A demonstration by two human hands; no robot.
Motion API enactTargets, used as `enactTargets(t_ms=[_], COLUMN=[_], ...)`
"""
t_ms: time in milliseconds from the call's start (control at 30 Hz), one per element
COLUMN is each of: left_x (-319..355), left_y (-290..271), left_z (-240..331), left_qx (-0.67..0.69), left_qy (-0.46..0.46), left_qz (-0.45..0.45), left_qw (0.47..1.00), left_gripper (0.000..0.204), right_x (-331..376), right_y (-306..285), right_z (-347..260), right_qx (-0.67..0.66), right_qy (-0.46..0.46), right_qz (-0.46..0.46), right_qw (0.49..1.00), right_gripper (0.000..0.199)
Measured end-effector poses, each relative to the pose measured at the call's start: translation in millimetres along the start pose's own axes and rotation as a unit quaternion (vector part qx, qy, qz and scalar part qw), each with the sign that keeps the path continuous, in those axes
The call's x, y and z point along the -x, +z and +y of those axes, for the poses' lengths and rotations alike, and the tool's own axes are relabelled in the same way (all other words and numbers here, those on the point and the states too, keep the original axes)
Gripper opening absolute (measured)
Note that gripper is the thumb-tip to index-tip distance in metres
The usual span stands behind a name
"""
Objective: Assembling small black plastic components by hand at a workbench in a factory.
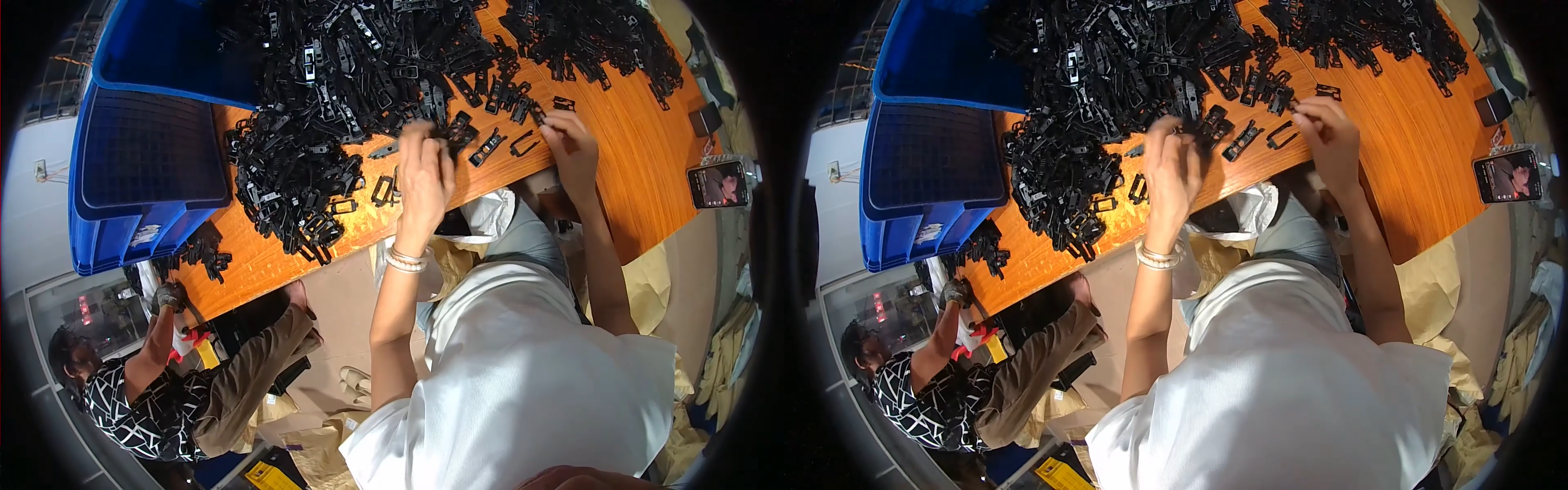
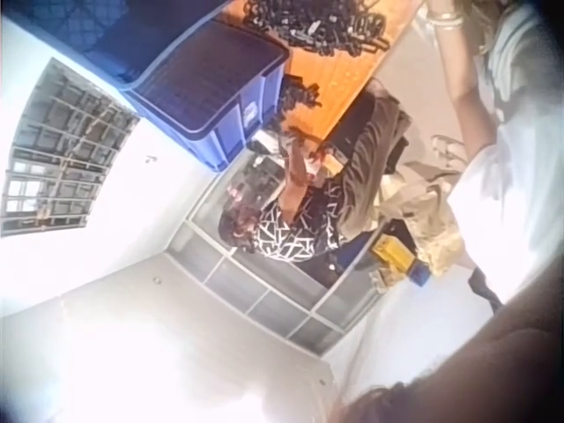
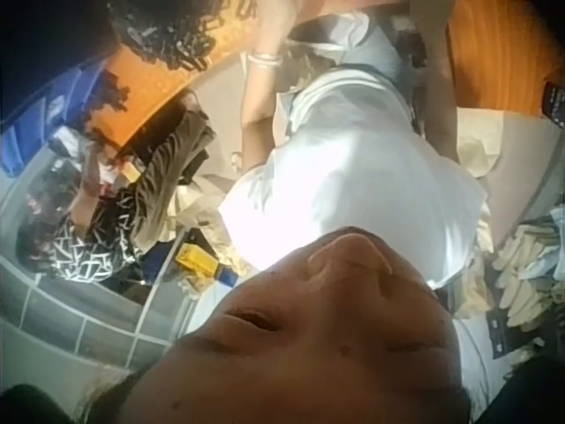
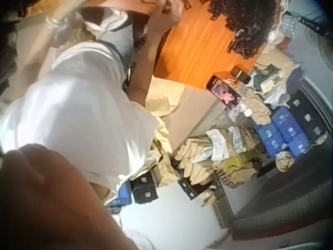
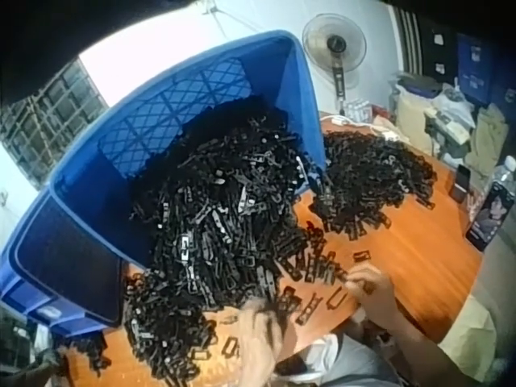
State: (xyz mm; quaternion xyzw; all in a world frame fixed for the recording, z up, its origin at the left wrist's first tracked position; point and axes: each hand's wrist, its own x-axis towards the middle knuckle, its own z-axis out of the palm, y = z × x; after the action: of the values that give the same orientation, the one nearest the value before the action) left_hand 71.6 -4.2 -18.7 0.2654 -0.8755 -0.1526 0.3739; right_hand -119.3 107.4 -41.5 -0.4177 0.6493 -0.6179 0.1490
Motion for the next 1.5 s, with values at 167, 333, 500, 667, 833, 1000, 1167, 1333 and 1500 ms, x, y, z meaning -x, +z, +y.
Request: enactTargets(t_ms=[167, 333, 500, 667, 833, 1000, 1167, 1333, 1500], left_x=[-1, -7, 1, 9, 16, 17, 18, 9, 3], left_y=[-11, -18, -14, 8, 33, 36, 37, 24, 17], left_z=[37, 47, 45, 44, 37, 29, 28, 30, 28], left_qx=[0.183, 0.227, 0.286, 0.665, 0.126, 0.010, -0.015, 0.221, 0.577], left_qy=[-0.236, -0.143, -0.215, -0.415, -0.128, -0.085, -0.071, -0.209, -0.414], left_qz=[-0.167, -0.147, -0.182, -0.100, -0.049, -0.057, -0.073, -0.073, -0.144], left_qw=[0.939, 0.952, 0.916, 0.613, 0.983, 0.995, 0.995, 0.950, 0.689], left_gripper=[0.020, 0.026, 0.025, 0.024, 0.009, 0.007, 0.007, 0.006, 0.014], right_x=[7, 8, 10, 19, 32, 33, 37, 34, 35], right_y=[4, 9, 10, 5, -7, -8, -6, -2, 4], right_z=[-51, -56, -56, -54, -26, -24, -22, -26, -33], right_qx=[0.058, 0.108, 0.110, 0.022, -0.147, -0.104, -0.100, -0.118, -0.100], right_qy=[-0.091, -0.242, -0.250, -0.142, 0.125, 0.172, 0.196, 0.170, 0.139], right_qz=[-0.101, -0.162, -0.178, -0.202, 0.004, 0.012, 0.009, -0.020, -0.037], right_qw=[0.989, 0.950, 0.945, 0.969, 0.981, 0.980, 0.975, 0.978, 0.985], right_gripper=[0.014, 0.022, 0.023, 0.019, 0.013, 0.014, 0.014, 0.013, 0.011])
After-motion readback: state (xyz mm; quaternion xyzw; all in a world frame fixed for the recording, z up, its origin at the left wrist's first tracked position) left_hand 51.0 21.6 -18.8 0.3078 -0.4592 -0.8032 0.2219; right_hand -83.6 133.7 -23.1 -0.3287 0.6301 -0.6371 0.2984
